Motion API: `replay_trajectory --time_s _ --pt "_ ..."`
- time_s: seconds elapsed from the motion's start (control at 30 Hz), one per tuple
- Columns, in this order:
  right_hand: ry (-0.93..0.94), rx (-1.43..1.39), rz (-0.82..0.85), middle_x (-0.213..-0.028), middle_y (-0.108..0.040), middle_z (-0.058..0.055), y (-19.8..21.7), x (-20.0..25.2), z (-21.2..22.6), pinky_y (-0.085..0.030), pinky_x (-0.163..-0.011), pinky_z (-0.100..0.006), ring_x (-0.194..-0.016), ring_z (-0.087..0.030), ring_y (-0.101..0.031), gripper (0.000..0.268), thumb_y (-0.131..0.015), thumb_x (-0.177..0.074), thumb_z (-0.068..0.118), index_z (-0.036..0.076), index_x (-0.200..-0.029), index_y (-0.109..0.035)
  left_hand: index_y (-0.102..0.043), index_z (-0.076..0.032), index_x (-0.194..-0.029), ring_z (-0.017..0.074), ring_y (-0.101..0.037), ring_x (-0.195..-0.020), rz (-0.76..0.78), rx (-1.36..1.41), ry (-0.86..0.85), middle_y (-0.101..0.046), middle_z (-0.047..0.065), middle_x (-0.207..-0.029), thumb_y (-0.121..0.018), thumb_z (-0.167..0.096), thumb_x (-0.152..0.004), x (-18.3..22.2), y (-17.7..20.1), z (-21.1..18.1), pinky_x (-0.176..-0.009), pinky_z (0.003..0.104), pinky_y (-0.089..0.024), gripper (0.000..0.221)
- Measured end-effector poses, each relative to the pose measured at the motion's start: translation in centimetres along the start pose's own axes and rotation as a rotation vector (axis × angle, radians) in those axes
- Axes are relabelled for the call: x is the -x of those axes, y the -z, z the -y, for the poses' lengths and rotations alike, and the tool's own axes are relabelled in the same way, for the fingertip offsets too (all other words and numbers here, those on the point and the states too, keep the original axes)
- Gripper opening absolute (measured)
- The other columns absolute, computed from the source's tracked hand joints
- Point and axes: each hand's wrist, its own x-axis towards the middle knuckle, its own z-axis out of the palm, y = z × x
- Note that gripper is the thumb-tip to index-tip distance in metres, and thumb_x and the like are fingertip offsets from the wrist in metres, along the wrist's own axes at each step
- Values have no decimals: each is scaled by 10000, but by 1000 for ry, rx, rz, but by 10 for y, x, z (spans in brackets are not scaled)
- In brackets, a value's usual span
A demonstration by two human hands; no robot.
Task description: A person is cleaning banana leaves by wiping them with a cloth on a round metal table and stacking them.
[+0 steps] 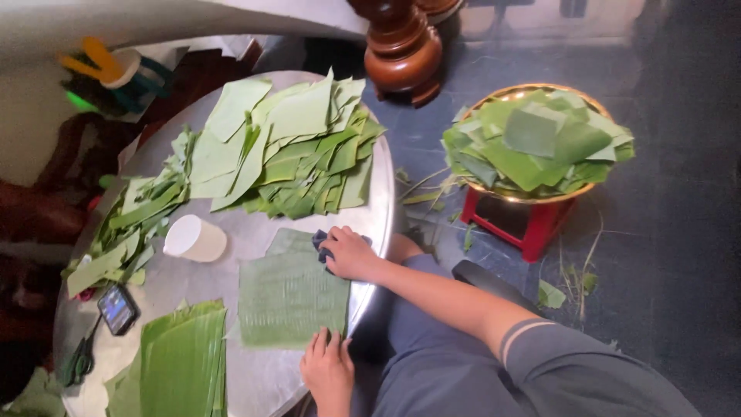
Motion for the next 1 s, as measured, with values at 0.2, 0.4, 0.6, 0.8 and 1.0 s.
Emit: replay_trajectory --time_s 0.2,0.4,0.6,0.8,1.0 --pt "-98 -7 80 -1161 -542 -100 22 -6 5 -486 -900 -423 -1091 -295 -494 373 -529 -973 235 82 -1290 -654 -722 -106 -935 279 -674 -784 -193 182 -113 -731 68 -934 -684 -94 -897 -29 51 5 -712 424 -523 56" --pt "-140 -38 119 -1190 -553 -97 34 -6 8 -480 -900 -410 -1116 -275 -494 353 -506 -971 257 119 -1252 -669 -672 -160 -1373 244 -577 -1405 670 543 576 -661 80 -1453 -678 -186 -815 -64 192 103 -1247 436 -361 559" --pt "-39 -2 74 -1217 -465 -105 33 4 7 -405 -908 -448 -1120 -285 -434 457 -650 -914 383 206 -1330 -580 -683 98 -1298 174 -697 -653 -358 664 929 -695 156 -777 -723 -48 -1059 -121 207 47 -701 281 -582 282" --pt "-219 25 156 -1170 -605 -57 59 -1 31 -508 -902 -348 -1072 -218 -523 284 -507 -1029 292 178 -1231 -671 -809 -145 -1156 391 -723 -876 19 132 915 -785 167 -960 -720 -276 -881 -42 14 186 -877 497 -535 318" --pt "128 -213 -407 -996 -679 -131 39 -36 9 -494 -888 -403 -941 -267 -620 201 -649 -915 171 42 -1046 -730 -783 -18 -1061 393 -630 -1071 -261 50 305 -696 214 -1119 -763 -95 -861 6 -2 176 -969 510 -503 215"
